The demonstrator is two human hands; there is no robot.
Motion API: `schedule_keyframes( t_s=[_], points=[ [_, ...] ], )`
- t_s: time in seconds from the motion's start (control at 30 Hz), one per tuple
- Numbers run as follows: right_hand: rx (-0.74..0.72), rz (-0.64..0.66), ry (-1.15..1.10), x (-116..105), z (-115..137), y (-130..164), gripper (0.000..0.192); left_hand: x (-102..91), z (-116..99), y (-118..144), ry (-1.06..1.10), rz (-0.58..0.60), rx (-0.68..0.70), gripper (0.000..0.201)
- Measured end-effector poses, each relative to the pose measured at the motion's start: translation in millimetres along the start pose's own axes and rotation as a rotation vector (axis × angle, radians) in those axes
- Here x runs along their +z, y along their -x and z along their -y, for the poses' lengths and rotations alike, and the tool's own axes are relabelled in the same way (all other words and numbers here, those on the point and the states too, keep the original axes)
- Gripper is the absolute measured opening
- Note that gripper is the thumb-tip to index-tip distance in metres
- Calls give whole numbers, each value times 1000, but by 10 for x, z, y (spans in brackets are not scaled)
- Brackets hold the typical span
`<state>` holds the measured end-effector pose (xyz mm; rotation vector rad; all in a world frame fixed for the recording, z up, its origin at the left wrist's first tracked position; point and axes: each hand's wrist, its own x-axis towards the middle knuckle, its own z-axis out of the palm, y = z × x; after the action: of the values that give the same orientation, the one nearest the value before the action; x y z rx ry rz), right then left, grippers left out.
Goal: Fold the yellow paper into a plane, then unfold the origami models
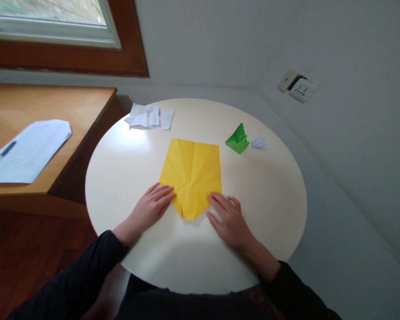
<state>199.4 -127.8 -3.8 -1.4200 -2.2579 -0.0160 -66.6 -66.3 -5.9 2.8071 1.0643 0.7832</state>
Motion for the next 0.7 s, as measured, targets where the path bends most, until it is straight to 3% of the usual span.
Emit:
schedule_keyframes(
  t_s=[0.3, 0.7],
  points=[
    [-33, -52, -13, 55, -66, -121, 29, -12, -28, -14, -22, -62, 8, 21],
    [-24, -80, -52, 94, -131, -230, 27, -24, -38, -51, 15, -50, -37, 24]
  ],
)
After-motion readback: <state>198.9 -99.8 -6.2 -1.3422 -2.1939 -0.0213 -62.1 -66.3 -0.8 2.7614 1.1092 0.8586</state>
